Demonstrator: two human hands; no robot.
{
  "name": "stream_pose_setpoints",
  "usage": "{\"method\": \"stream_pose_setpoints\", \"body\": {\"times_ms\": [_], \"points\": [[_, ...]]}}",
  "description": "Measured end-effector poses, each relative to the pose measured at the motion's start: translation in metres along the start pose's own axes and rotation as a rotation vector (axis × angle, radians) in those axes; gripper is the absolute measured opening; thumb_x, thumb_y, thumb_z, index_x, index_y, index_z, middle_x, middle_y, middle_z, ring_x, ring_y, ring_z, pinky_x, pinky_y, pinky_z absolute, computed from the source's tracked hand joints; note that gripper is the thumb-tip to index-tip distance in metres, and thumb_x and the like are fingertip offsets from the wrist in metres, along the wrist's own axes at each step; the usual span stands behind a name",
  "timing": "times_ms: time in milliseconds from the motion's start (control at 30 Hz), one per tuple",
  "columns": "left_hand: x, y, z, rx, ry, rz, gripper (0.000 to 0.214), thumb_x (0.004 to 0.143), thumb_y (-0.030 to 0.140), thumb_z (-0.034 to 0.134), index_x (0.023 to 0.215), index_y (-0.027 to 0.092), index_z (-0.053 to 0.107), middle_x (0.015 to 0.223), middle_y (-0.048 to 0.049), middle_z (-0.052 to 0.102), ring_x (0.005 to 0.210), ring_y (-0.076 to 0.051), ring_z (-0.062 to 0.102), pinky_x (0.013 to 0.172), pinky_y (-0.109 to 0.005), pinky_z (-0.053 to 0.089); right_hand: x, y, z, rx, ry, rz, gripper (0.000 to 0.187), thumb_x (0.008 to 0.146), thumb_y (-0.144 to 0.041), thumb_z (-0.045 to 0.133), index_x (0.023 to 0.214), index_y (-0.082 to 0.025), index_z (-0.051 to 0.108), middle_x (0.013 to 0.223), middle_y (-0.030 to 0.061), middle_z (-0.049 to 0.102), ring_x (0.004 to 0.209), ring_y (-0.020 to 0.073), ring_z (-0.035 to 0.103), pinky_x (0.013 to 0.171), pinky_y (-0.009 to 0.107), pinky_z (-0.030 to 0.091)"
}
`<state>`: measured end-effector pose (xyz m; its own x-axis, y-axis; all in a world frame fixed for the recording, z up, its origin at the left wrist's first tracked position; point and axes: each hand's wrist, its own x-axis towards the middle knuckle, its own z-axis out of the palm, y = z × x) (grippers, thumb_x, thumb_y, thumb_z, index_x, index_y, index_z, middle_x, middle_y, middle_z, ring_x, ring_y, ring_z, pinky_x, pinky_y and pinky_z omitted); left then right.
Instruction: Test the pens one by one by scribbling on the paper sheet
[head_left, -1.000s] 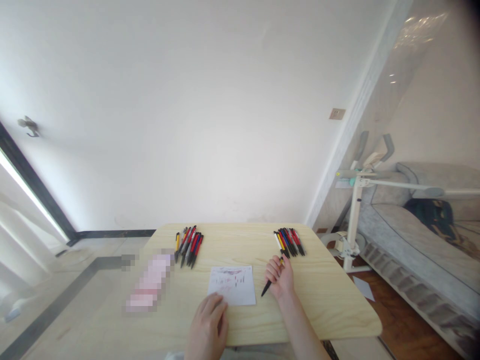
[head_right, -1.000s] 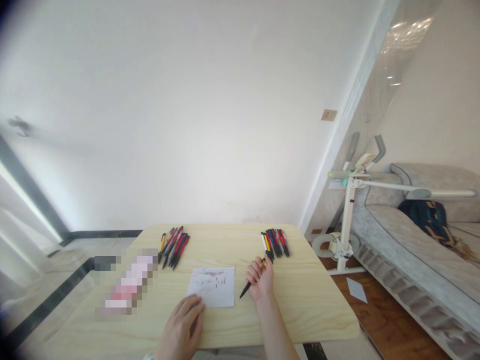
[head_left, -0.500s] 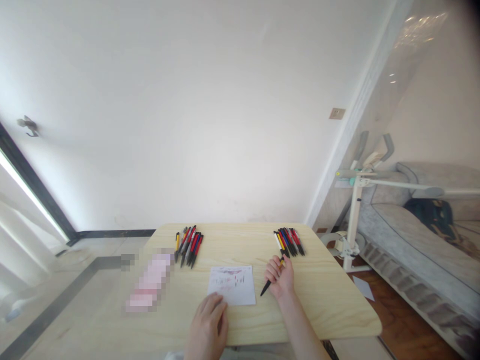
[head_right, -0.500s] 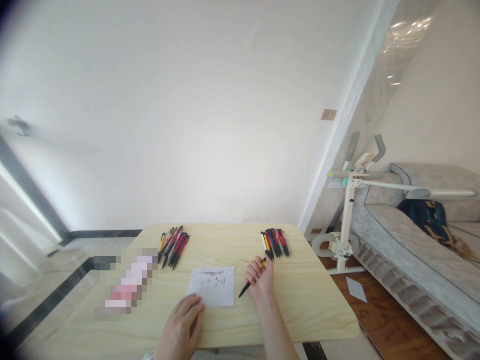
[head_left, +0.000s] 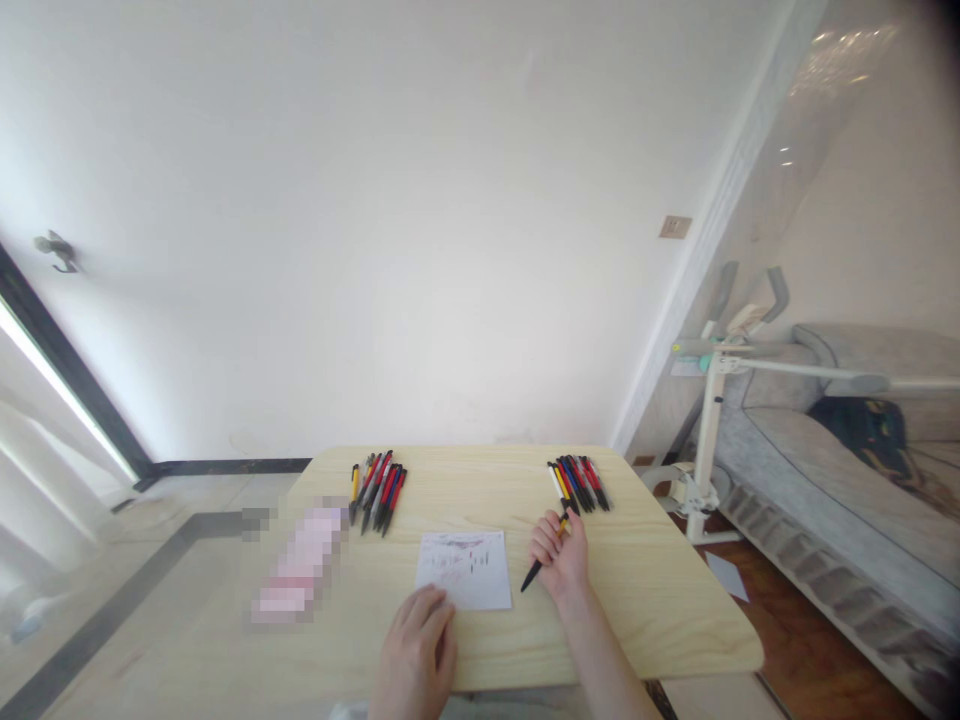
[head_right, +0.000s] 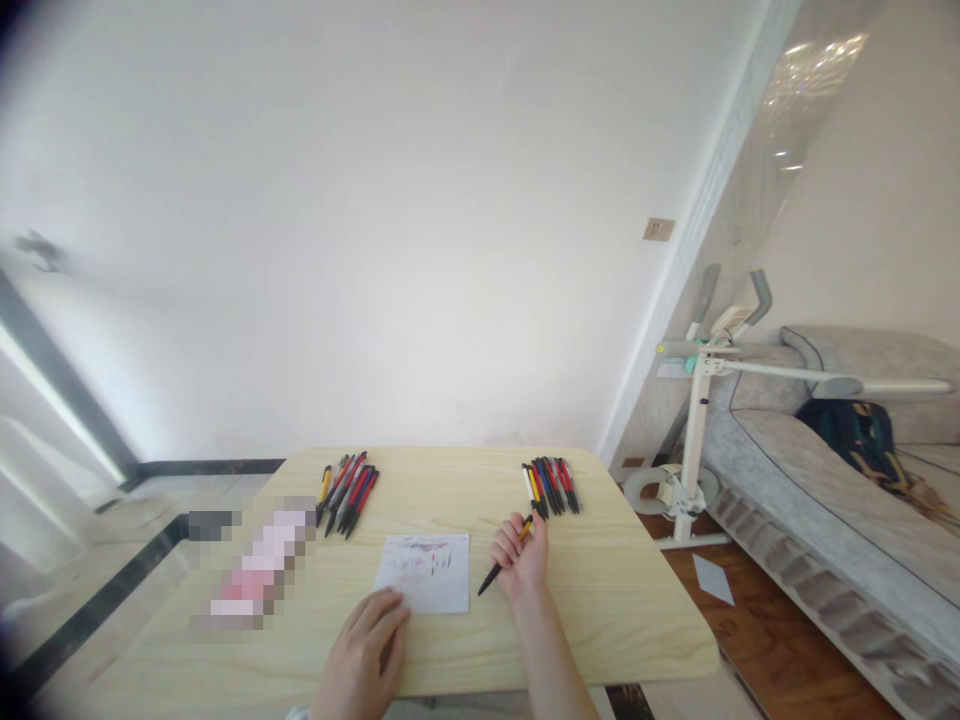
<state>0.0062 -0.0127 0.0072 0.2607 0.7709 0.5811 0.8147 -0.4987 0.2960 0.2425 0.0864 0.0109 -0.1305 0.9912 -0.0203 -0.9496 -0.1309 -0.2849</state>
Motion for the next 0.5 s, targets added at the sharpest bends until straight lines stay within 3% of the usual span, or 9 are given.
{"method": "stream_pose_setpoints", "body": {"times_ms": [500], "points": [[0.0007,-0.0007,0.0002,-0.006,0.004,0.008,0.019,0.079,0.015,0.050,0.094,0.021,0.062,0.101,-0.0083,0.062,0.101,-0.023,0.056,0.085,-0.039,0.051,-0.0004,0.0002,0.0019,-0.007,0.010,0.007,0.038,0.080,-0.045,0.051,0.057,-0.020,0.036,0.040,-0.0122,0.027,0.030,0.0030,0.022,0.030,0.017,0.009]]}}
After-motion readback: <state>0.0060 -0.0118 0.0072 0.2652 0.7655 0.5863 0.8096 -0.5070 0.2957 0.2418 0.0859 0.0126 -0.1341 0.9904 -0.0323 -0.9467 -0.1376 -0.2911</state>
